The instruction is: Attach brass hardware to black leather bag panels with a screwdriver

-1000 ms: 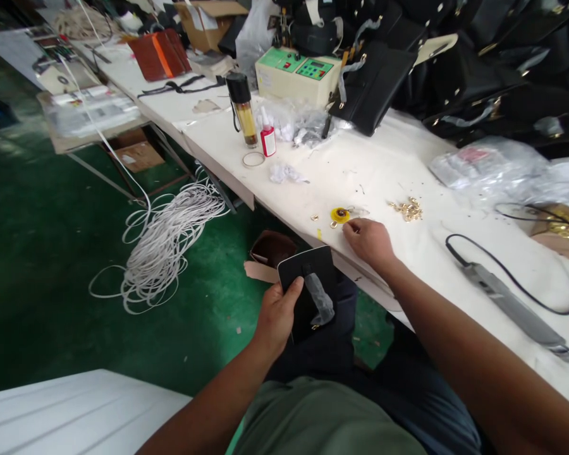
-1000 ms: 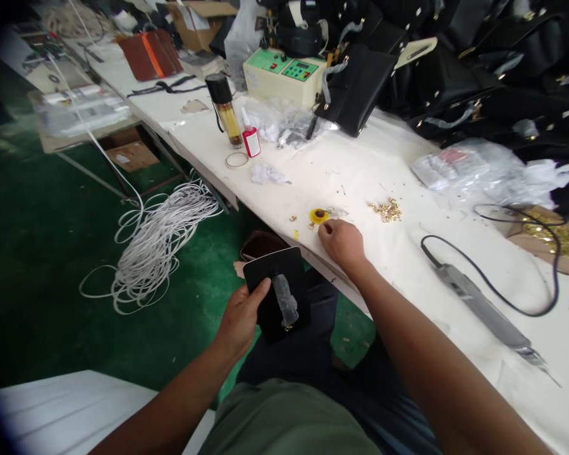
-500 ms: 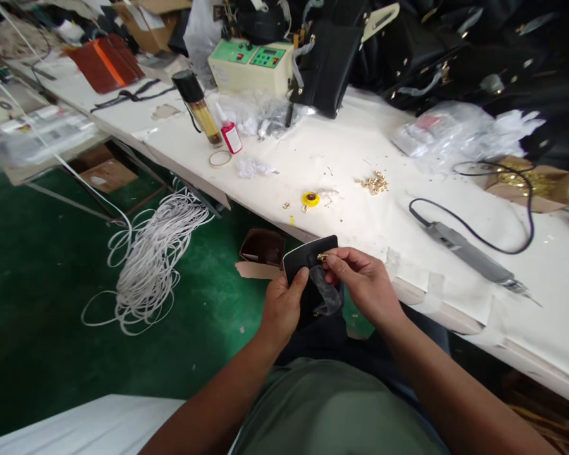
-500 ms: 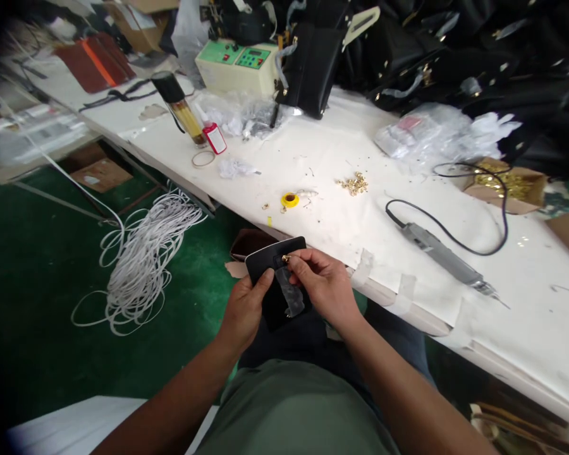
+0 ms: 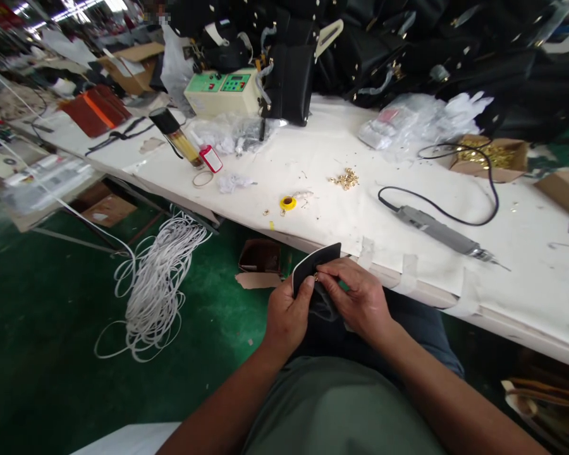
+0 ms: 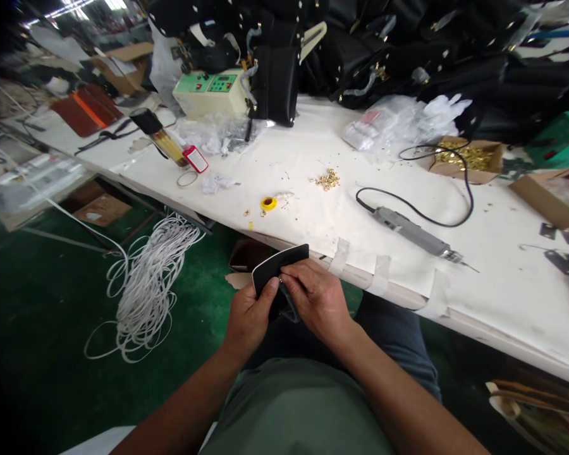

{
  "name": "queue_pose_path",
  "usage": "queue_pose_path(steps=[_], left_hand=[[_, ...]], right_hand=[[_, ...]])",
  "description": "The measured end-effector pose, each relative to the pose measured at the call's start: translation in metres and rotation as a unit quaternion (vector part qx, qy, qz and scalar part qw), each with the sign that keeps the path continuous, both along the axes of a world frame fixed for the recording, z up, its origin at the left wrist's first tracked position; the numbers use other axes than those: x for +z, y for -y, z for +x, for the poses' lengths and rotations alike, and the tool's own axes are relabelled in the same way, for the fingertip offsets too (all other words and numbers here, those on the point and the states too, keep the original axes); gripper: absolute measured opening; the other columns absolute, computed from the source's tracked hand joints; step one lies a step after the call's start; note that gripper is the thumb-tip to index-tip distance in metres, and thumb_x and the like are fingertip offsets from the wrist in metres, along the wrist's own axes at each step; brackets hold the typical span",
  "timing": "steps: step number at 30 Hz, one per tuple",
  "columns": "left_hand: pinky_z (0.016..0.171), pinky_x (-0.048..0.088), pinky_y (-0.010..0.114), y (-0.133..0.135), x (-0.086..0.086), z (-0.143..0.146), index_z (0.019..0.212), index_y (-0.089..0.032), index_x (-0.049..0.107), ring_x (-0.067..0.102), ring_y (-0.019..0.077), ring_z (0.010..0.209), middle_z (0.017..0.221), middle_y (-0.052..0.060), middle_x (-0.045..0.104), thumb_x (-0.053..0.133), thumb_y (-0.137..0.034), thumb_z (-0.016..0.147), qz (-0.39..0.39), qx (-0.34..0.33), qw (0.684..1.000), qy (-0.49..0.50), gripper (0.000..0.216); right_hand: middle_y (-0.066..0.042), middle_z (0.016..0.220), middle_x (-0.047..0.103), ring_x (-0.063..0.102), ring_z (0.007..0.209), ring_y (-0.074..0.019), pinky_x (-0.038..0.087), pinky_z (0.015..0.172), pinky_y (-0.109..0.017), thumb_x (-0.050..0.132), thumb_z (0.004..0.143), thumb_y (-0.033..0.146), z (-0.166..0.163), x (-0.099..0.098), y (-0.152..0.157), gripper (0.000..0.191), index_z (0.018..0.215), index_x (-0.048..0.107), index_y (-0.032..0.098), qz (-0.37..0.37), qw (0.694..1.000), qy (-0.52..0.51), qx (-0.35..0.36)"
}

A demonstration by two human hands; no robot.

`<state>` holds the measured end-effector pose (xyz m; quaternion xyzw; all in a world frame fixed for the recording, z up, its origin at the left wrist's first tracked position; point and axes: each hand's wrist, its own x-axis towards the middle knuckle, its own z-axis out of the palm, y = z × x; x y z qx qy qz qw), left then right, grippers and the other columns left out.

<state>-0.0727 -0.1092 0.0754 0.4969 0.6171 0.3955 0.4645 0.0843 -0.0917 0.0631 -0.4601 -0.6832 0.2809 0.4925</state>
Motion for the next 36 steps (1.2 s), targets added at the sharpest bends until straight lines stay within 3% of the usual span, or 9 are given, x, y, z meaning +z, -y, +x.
queue_pose_path(steps=[5, 11, 17, 22, 25, 32, 36], left_hand=[[0.071, 0.048, 0.027, 0.000, -0.007, 0.008, 0.093, -0.016, 0.076, 0.063, 0.0190, 0.076, 0.081, 0.002, 0.072, 0.065, -0.051, 0.091, -0.048, -0.011, 0.998, 0.026, 0.037], [0.068, 0.048, 0.025, 0.000, -0.005, 0.016, 0.090, -0.015, 0.076, 0.062, 0.0174, 0.074, 0.083, 0.003, 0.073, 0.065, -0.053, 0.091, -0.053, -0.024, 0.998, 0.016, 0.040], [0.066, 0.046, 0.024, 0.001, -0.007, 0.015, 0.086, -0.015, 0.074, 0.059, 0.0161, 0.072, 0.077, 0.002, 0.069, 0.063, -0.055, 0.092, -0.038, -0.029, 0.999, -0.013, 0.042], [0.071, 0.048, 0.026, 0.004, -0.004, 0.017, 0.094, -0.015, 0.075, 0.063, 0.0179, 0.078, 0.083, 0.003, 0.073, 0.062, -0.051, 0.094, -0.025, -0.040, 0.999, -0.013, 0.038], [0.077, 0.050, 0.027, 0.007, 0.000, 0.018, 0.102, -0.017, 0.077, 0.067, 0.0194, 0.085, 0.092, 0.003, 0.077, 0.060, -0.047, 0.096, 0.001, -0.047, 0.999, -0.015, 0.035], [0.077, 0.049, 0.026, 0.010, 0.007, 0.018, 0.102, -0.018, 0.075, 0.068, 0.0171, 0.082, 0.090, 0.001, 0.076, 0.058, -0.039, 0.099, 0.063, -0.057, 0.994, -0.073, 0.027], [0.074, 0.048, 0.025, 0.010, 0.008, 0.019, 0.100, -0.018, 0.074, 0.066, 0.0157, 0.079, 0.087, 0.000, 0.075, 0.058, -0.037, 0.100, 0.077, -0.064, 0.992, -0.076, 0.025]], right_hand=[[-0.006, 0.101, 0.072, 0.070, 0.093, -0.0207, 0.057, 0.083, -0.035, 0.063, 0.099, 0.025, 0.017, -0.001, 0.006, 0.017, 0.112, 0.073, 0.024, -0.041, 0.998, 0.011, 0.043], [-0.004, 0.098, 0.074, 0.068, 0.090, -0.0198, 0.053, 0.081, -0.033, 0.062, 0.099, 0.023, 0.040, 0.017, 0.008, 0.014, 0.103, 0.075, 0.024, -0.109, 0.989, 0.068, 0.079], [0.000, 0.086, 0.074, 0.067, 0.079, -0.0180, 0.052, 0.074, -0.031, 0.071, 0.093, 0.025, 0.045, 0.019, 0.013, 0.005, 0.091, 0.075, 0.023, -0.197, 0.980, -0.026, 0.027], [-0.002, 0.093, 0.075, 0.070, 0.085, -0.0203, 0.054, 0.077, -0.033, 0.073, 0.091, 0.026, 0.032, 0.006, 0.014, 0.007, 0.097, 0.076, 0.023, -0.122, 0.986, -0.092, -0.072], [-0.003, 0.094, 0.075, 0.070, 0.087, -0.0198, 0.054, 0.080, -0.034, 0.072, 0.092, 0.023, 0.026, -0.001, 0.013, 0.006, 0.096, 0.076, 0.023, -0.074, 0.993, -0.064, -0.071], [-0.001, 0.088, 0.075, 0.070, 0.080, -0.0192, 0.054, 0.074, -0.032, 0.076, 0.089, 0.026, 0.027, 0.004, 0.015, 0.003, 0.090, 0.075, 0.023, -0.104, 0.988, -0.077, -0.083], [0.000, 0.083, 0.072, 0.067, 0.075, -0.0169, 0.053, 0.071, -0.031, 0.076, 0.088, 0.024, 0.027, 0.008, 0.015, 0.005, 0.085, 0.072, 0.022, -0.082, 0.992, -0.067, -0.073]])
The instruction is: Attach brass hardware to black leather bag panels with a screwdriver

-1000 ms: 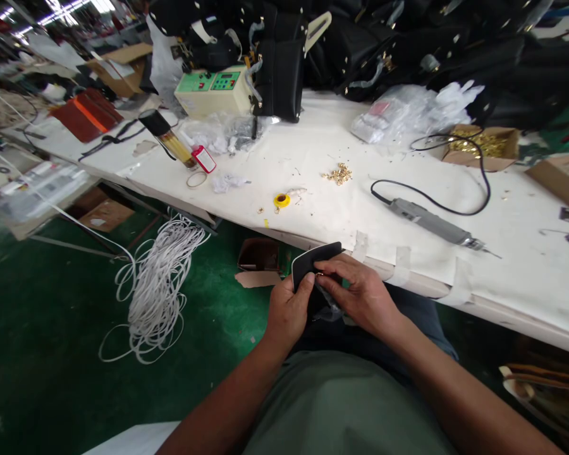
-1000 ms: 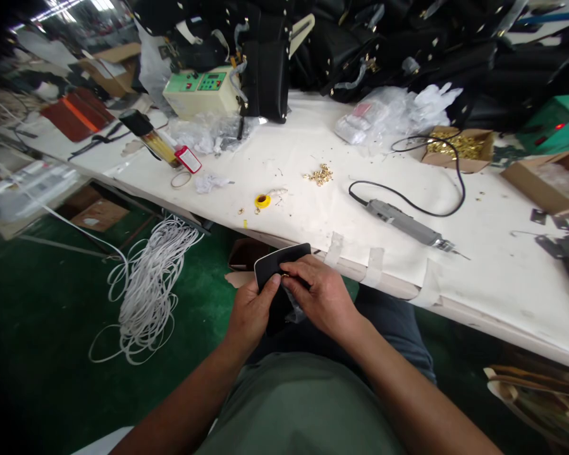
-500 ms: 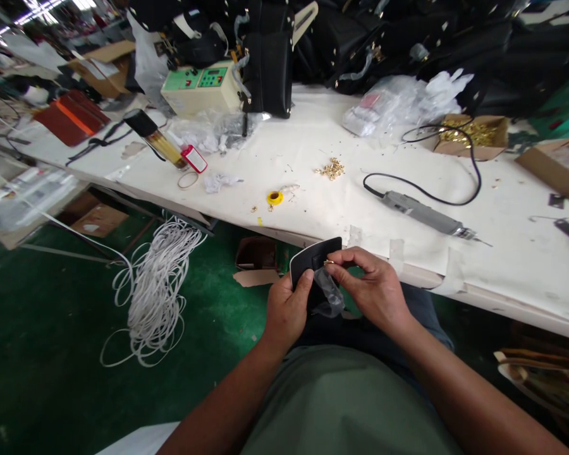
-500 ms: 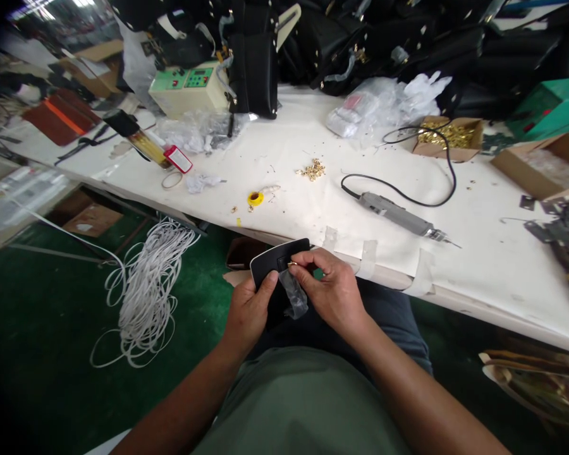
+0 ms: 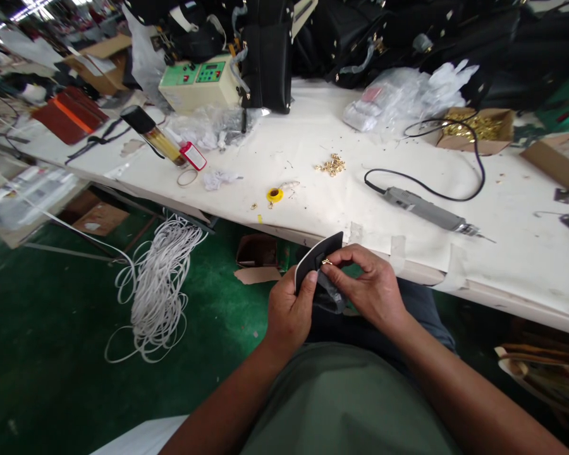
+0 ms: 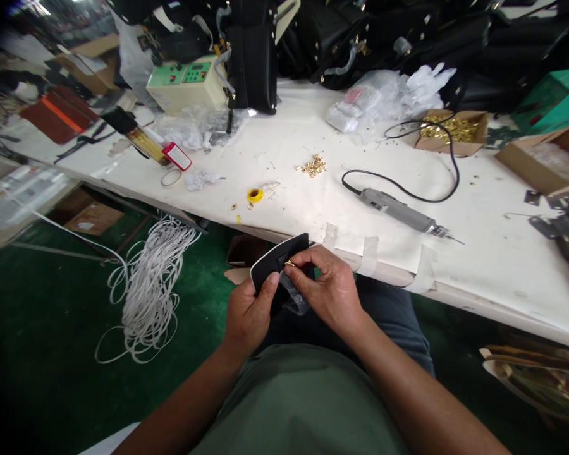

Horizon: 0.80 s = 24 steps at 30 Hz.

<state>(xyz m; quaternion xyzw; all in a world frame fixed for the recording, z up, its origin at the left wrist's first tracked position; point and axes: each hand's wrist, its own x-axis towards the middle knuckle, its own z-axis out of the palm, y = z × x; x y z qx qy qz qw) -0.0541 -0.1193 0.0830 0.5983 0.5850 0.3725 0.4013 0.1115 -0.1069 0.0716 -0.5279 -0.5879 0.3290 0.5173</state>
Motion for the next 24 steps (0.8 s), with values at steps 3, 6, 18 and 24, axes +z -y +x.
queue_pose_path(steps=[3, 6, 18, 24], left_hand=[[0.074, 0.048, 0.024, 0.0010, -0.0011, 0.0000, 0.100, -0.018, 0.074, 0.066, 0.0155, 0.079, 0.086, 0.000, 0.074, 0.058, -0.038, 0.100, 0.007, -0.004, 1.000, 0.000, 0.025], [0.077, 0.048, 0.024, 0.0019, -0.0010, -0.0003, 0.105, -0.019, 0.074, 0.067, 0.0156, 0.084, 0.091, 0.001, 0.075, 0.056, -0.037, 0.101, 0.019, -0.010, 1.000, -0.006, 0.025], [0.078, 0.049, 0.025, 0.0018, 0.0032, 0.0038, 0.107, -0.020, 0.075, 0.068, 0.0163, 0.085, 0.094, 0.002, 0.076, 0.057, -0.034, 0.101, 0.047, -0.021, 0.999, -0.015, 0.024], [0.078, 0.049, 0.025, 0.0028, 0.0025, 0.0044, 0.109, -0.020, 0.075, 0.068, 0.0163, 0.085, 0.094, 0.001, 0.076, 0.058, -0.035, 0.100, 0.040, -0.017, 0.999, -0.010, 0.024]], right_hand=[[0.000, 0.082, 0.071, 0.066, 0.074, -0.0163, 0.052, 0.071, -0.032, 0.075, 0.090, 0.021, 0.0001, 0.0004, 0.0013, 0.006, 0.085, 0.070, 0.022, 0.049, 0.997, 0.059, -0.005], [-0.001, 0.086, 0.074, 0.069, 0.080, -0.0172, 0.052, 0.076, -0.034, 0.073, 0.092, 0.020, 0.0017, -0.0003, 0.0031, 0.003, 0.091, 0.071, 0.021, 0.106, 0.986, 0.132, -0.009], [-0.002, 0.093, 0.077, 0.071, 0.085, -0.0184, 0.052, 0.080, -0.036, 0.077, 0.092, 0.027, 0.0052, -0.0012, 0.0063, 0.008, 0.096, 0.072, 0.022, 0.121, 0.978, 0.165, -0.027], [-0.002, 0.089, 0.077, 0.070, 0.080, -0.0188, 0.051, 0.077, -0.037, 0.073, 0.093, 0.023, 0.0036, 0.0025, 0.0071, 0.002, 0.093, 0.072, 0.022, 0.108, 0.982, 0.150, -0.034]])
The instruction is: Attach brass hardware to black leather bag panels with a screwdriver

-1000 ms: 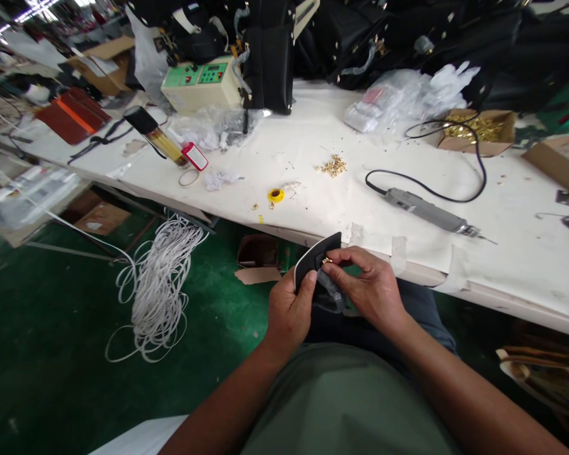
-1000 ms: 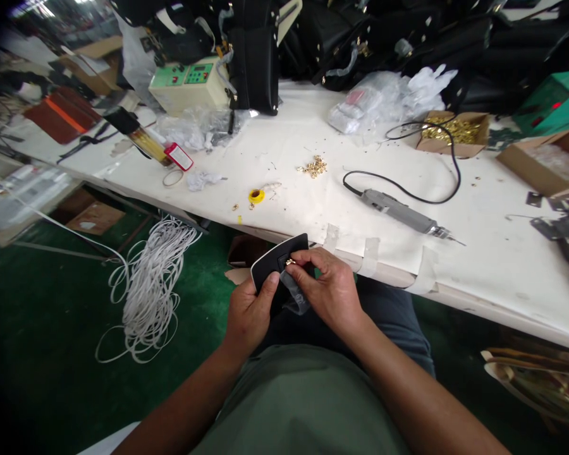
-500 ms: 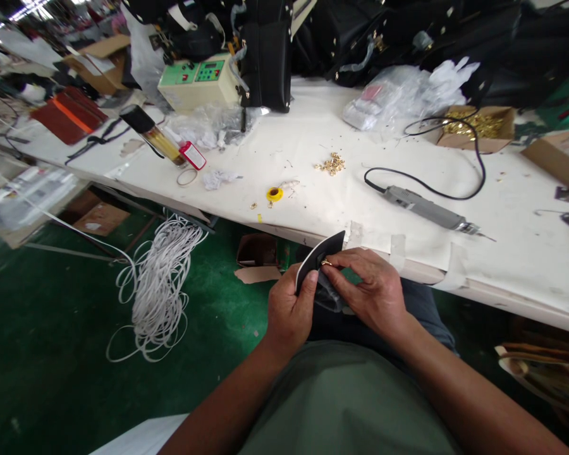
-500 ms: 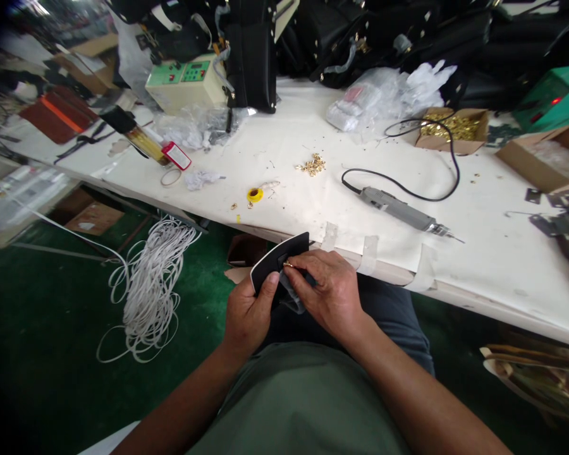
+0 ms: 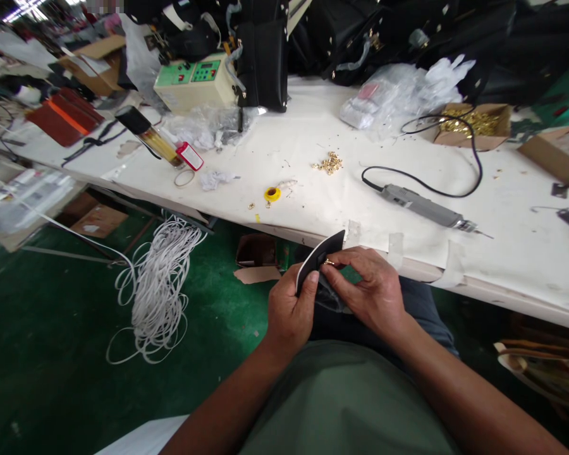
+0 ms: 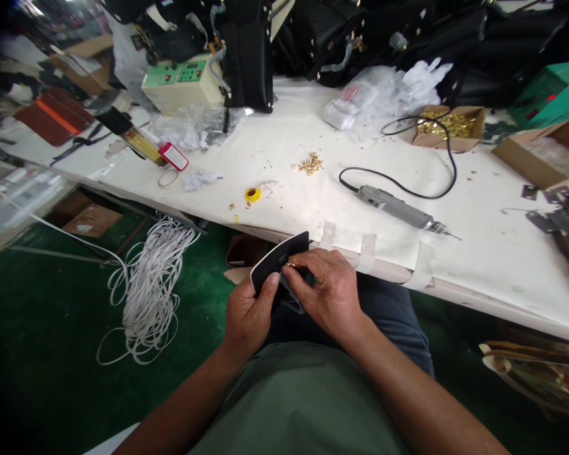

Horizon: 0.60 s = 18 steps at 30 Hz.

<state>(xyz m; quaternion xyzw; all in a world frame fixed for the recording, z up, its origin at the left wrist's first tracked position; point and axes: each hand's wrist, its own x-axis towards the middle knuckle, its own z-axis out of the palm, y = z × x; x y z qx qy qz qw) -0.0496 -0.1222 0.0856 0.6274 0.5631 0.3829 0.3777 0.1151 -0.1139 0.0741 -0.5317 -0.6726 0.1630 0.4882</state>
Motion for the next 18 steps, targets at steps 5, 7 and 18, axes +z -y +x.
queue_pose_path(steps=[5, 7, 18], left_hand=[[0.080, 0.050, 0.026, 0.0003, -0.0002, 0.0005, 0.108, -0.020, 0.075, 0.069, 0.0169, 0.086, 0.095, 0.002, 0.077, 0.058, -0.038, 0.100, -0.024, 0.017, 1.000, 0.008, 0.026], [0.080, 0.051, 0.026, 0.0004, -0.0008, 0.0003, 0.107, -0.019, 0.075, 0.069, 0.0178, 0.086, 0.095, 0.002, 0.078, 0.058, -0.040, 0.100, -0.028, 0.019, 0.999, 0.008, 0.027], [0.079, 0.050, 0.025, 0.0013, -0.0003, 0.0012, 0.106, -0.019, 0.074, 0.068, 0.0167, 0.085, 0.094, 0.002, 0.077, 0.058, -0.040, 0.100, -0.037, 0.018, 0.999, 0.005, 0.028]], right_hand=[[-0.004, 0.098, 0.078, 0.073, 0.087, -0.0207, 0.053, 0.080, -0.039, 0.067, 0.095, 0.020, 0.0010, -0.0007, 0.0028, 0.012, 0.105, 0.073, 0.023, -0.003, 1.000, -0.006, 0.026], [-0.004, 0.100, 0.079, 0.073, 0.089, -0.0215, 0.054, 0.081, -0.040, 0.067, 0.096, 0.020, 0.0019, -0.0031, 0.0034, 0.014, 0.108, 0.073, 0.024, -0.001, 1.000, -0.007, 0.029], [-0.003, 0.098, 0.079, 0.073, 0.088, -0.0211, 0.055, 0.081, -0.041, 0.065, 0.097, 0.018, 0.0040, -0.0001, 0.0042, 0.013, 0.105, 0.073, 0.024, 0.000, 1.000, -0.028, 0.001]])
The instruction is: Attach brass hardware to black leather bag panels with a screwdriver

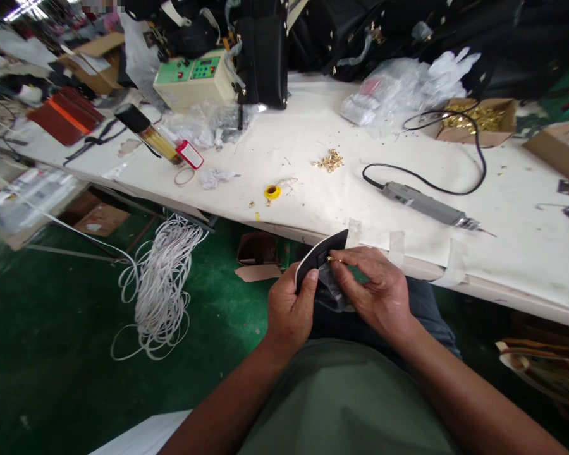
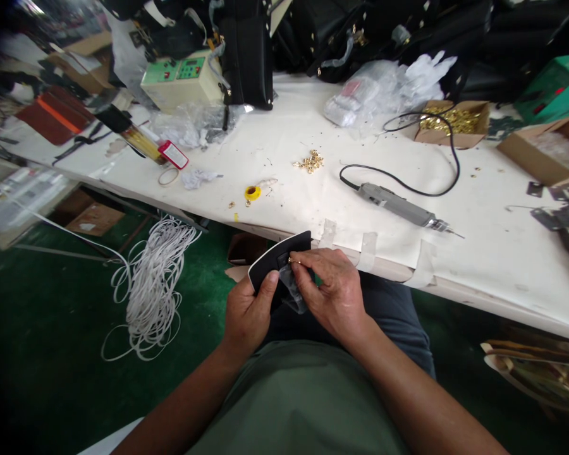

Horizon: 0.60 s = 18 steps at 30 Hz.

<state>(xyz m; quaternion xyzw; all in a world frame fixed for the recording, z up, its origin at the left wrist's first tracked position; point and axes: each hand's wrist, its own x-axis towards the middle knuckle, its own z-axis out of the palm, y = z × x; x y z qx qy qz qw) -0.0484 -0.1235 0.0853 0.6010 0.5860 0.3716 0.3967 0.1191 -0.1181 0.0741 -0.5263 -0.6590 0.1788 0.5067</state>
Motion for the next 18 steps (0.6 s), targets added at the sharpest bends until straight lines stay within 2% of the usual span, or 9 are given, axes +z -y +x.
queue_pose_path(steps=[10, 18], left_hand=[[0.081, 0.051, 0.027, 0.0007, 0.0031, 0.0025, 0.106, -0.020, 0.075, 0.069, 0.0181, 0.087, 0.096, 0.003, 0.077, 0.057, -0.038, 0.100, 0.026, -0.005, 1.000, -0.017, 0.026], [0.082, 0.052, 0.028, 0.0036, 0.0014, 0.0022, 0.108, -0.021, 0.076, 0.069, 0.0187, 0.085, 0.095, 0.004, 0.077, 0.059, -0.036, 0.099, 0.050, -0.013, 0.998, -0.018, 0.024]], right_hand=[[-0.002, 0.096, 0.077, 0.071, 0.089, -0.0205, 0.051, 0.083, -0.041, 0.064, 0.099, 0.022, -0.0002, -0.0010, 0.0021, 0.006, 0.099, 0.069, 0.026, -0.033, 0.999, -0.005, 0.035], [-0.002, 0.089, 0.076, 0.070, 0.083, -0.0206, 0.050, 0.081, -0.040, 0.067, 0.096, 0.024, -0.0012, 0.0016, 0.0034, 0.005, 0.090, 0.069, 0.025, -0.039, 0.999, -0.011, 0.000]])
